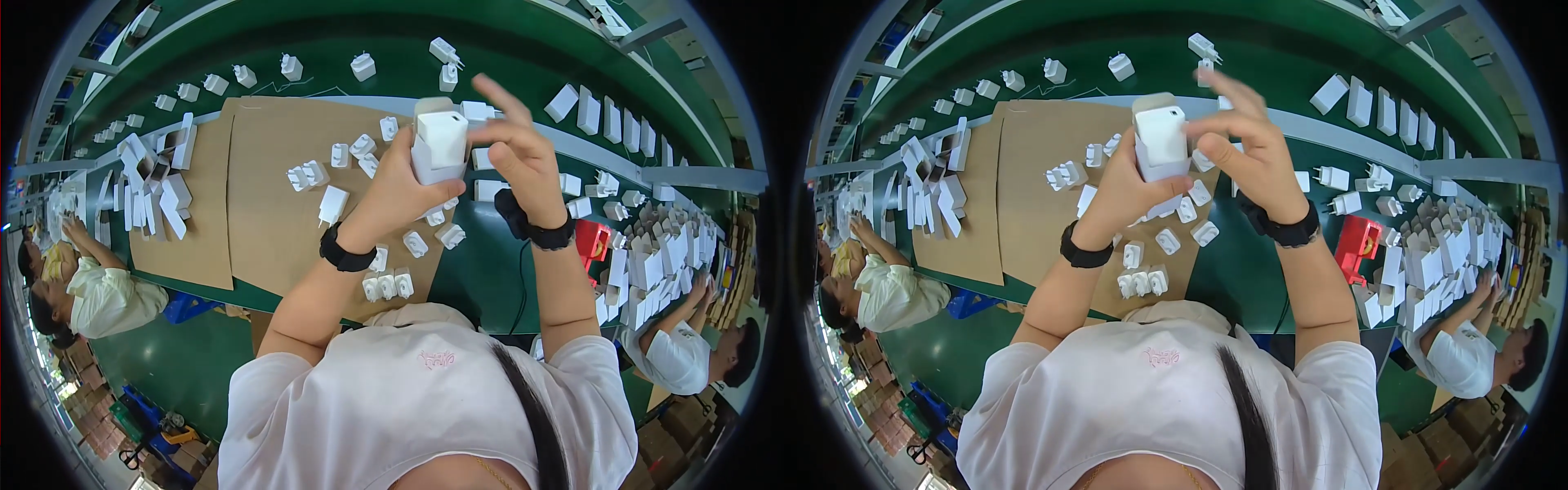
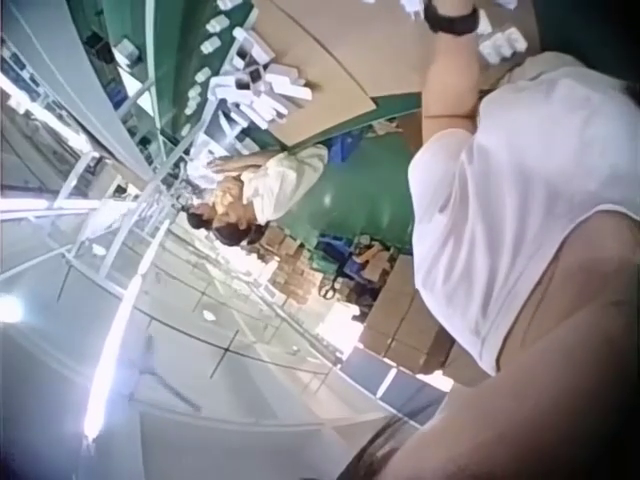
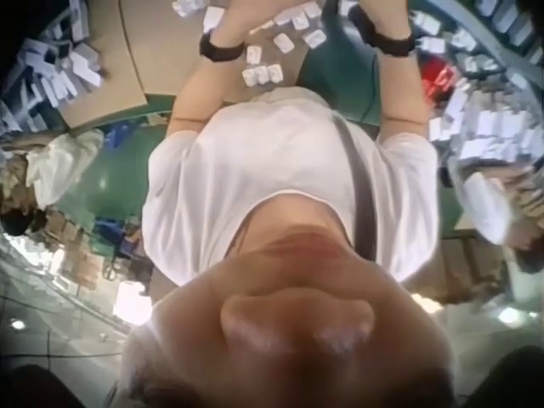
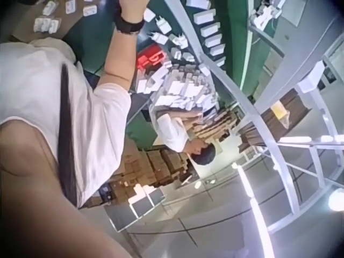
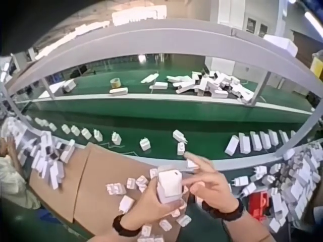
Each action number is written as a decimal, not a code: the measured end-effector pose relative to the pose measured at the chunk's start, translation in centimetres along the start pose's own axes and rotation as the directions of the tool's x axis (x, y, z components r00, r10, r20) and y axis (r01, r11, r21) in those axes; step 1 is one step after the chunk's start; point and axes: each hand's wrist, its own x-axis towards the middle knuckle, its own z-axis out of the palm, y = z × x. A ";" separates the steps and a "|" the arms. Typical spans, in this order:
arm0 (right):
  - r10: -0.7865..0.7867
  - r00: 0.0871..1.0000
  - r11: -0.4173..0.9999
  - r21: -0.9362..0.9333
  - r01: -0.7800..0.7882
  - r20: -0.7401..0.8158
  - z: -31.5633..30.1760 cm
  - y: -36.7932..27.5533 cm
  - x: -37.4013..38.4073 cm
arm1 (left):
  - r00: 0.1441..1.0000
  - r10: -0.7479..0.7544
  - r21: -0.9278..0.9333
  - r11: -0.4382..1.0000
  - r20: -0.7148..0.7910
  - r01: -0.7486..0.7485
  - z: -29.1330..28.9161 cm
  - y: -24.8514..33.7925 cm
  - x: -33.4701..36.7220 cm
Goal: Package power adapters into individual white boxes on an assembly line.
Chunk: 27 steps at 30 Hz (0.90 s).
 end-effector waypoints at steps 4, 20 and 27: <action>0.007 0.992 1.000 0.025 -0.004 -0.125 2.2 -0.6 -0.6 | 0.998 -0.006 -0.060 0.998 0.060 0.010 -0.2 1.3 0.3; 0.138 0.976 0.976 -0.142 -0.163 -0.171 2.6 -1.2 -7.9 | 1.000 -0.020 -0.031 0.999 0.000 0.020 5.6 -0.7 -1.6; 0.278 0.741 0.645 -0.452 -0.616 -0.612 -2.0 2.8 -15.8 | 0.974 0.100 0.175 0.983 -0.205 -0.064 0.1 -1.1 -1.6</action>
